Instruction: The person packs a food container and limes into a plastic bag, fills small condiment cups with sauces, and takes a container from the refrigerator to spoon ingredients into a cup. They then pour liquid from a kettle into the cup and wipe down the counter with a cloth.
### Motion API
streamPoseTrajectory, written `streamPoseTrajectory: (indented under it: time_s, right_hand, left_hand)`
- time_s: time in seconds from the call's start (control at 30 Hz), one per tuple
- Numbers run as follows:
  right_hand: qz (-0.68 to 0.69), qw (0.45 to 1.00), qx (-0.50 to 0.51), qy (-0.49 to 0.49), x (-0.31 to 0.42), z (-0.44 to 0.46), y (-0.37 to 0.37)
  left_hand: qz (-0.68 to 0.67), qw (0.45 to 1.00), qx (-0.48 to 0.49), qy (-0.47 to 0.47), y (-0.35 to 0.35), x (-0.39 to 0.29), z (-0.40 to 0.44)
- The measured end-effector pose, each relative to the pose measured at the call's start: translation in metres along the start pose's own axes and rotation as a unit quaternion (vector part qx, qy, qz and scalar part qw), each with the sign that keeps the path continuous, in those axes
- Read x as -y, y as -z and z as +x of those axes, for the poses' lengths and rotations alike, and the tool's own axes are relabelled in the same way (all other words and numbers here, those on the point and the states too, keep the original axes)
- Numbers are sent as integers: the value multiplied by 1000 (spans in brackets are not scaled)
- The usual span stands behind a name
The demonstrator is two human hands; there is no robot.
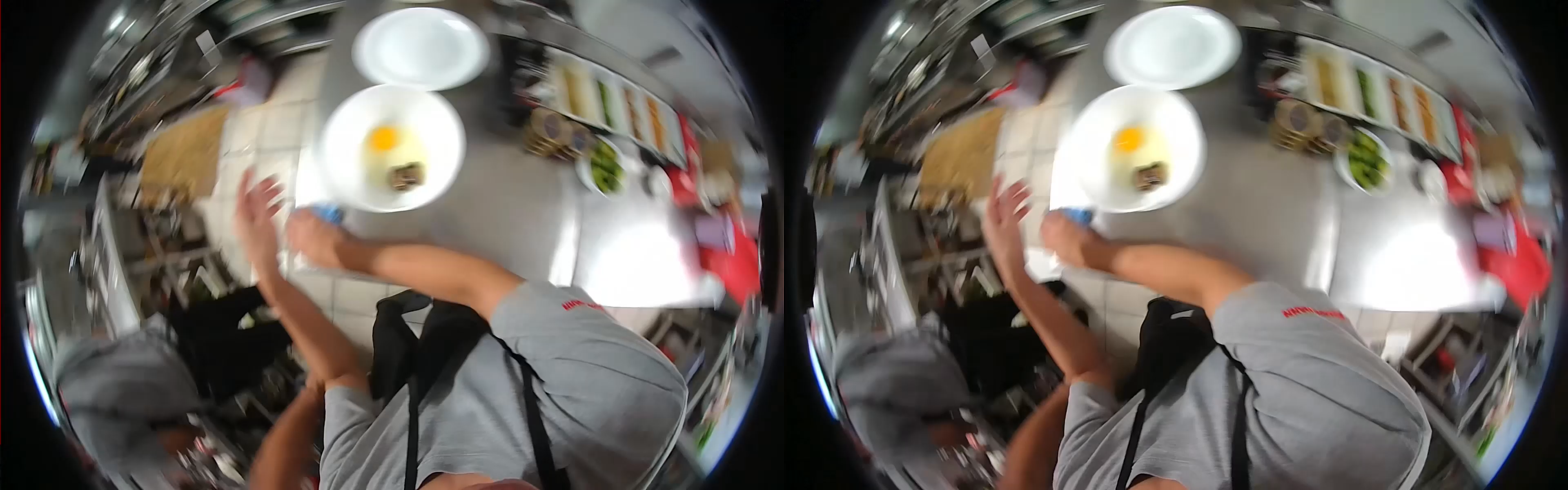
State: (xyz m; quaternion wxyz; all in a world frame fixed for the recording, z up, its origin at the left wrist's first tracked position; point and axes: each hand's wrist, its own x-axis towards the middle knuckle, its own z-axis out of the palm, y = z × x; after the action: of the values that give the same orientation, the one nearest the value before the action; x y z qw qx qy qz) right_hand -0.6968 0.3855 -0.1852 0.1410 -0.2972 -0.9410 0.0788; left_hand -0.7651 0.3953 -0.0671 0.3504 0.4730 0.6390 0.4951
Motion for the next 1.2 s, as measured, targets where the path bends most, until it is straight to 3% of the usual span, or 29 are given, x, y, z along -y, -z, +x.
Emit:
streamPoseTrajectory:
  time_s: [0.03, 0.1, 0.13, 0.17, 0.2, 0.27, 0.3, 0.37, 0.43, 0.5, 0.53, 0.57, 0.6, 0.63, 0.7, 0.77, 0.8, 0.83, 0.87, 0.9, 1.0, 1.03, 1.1, 1.17, 1.2]
  right_hand:
    - [58, 980, -186, 28, 11, -26, -8]
    - [91, 993, -74, 9, 28, -83, 11]
    - [-33, 989, -141, 41, 23, -120, 17]
    - [-17, 991, -127, 47, 6, -160, 34]
    - [87, 996, 16, 9, -7, -188, 70]
    - [95, 992, -22, -80, -27, -269, 99]
    - [67, 990, 12, -124, -35, -306, 122]
    - [-53, 956, -33, -287, -44, -378, 116]
    - [-86, 894, 30, -439, -52, -418, 158]
    - [-79, 843, 17, -532, -67, -472, 186]
    - [-82, 825, -91, -552, -80, -535, 175]
    - [-105, 836, -266, -468, -104, -630, 150]
    - [-199, 813, -271, -476, -103, -691, 167]
    - [-109, 603, -261, -746, -88, -724, 192]
    - [-198, 525, -308, -768, -85, -755, 227]
    - [51, 475, -367, -798, -94, -682, 257]
    - [-25, 604, -453, -655, -121, -688, 198]
    - [-59, 686, -309, -656, -121, -623, 216]
    - [-180, 754, -156, -612, -123, -583, 197]
    - [-190, 781, -70, -591, -134, -547, 182]
    - [-153, 786, -217, -559, -151, -544, 188]
    - [-159, 785, -200, -564, -159, -574, 199]
    - [-147, 787, -169, -576, -175, -630, 216]
    - [-241, 699, -246, -627, -168, -724, 225]
    - [-219, 657, -327, -642, -162, -768, 229]
  left_hand:
    - [28, 999, 12, -18, 1, 0, -6]
    - [14, 1000, 11, -21, -7, -4, -35]
    - [30, 999, 23, -10, -7, 2, -52]
    - [51, 997, 58, 13, -10, 8, -69]
    - [22, 990, 133, 47, -6, 25, -86]
    - [-4, 963, 252, 100, -14, 32, -113]
    - [-6, 947, 299, 120, -29, 27, -126]
    - [-4, 914, 382, 137, -58, 20, -133]
    - [18, 881, 464, 93, -93, 6, -125]
    - [36, 856, 513, 54, -128, -19, -120]
    - [44, 846, 531, 36, -138, -25, -121]
    - [52, 835, 547, 18, -148, -31, -122]
    - [41, 830, 556, 14, -152, -35, -125]
    - [58, 824, 563, 8, -152, -36, -128]
    - [81, 818, 569, -4, -162, -33, -136]
    - [102, 807, 581, 12, -181, -40, -151]
    - [115, 797, 593, -2, -203, -48, -161]
    - [126, 786, 605, -18, -232, -57, -172]
    - [103, 790, 603, -41, -271, -73, -189]
    - [79, 792, 602, -64, -315, -89, -209]
    - [64, 785, 528, -318, -469, -105, -243]
    - [66, 778, 468, -413, -515, -102, -254]
    - [208, 771, 354, -487, -569, -110, -269]
    - [257, 772, 346, -468, -596, -102, -272]
    - [286, 774, 334, -456, -602, -97, -267]
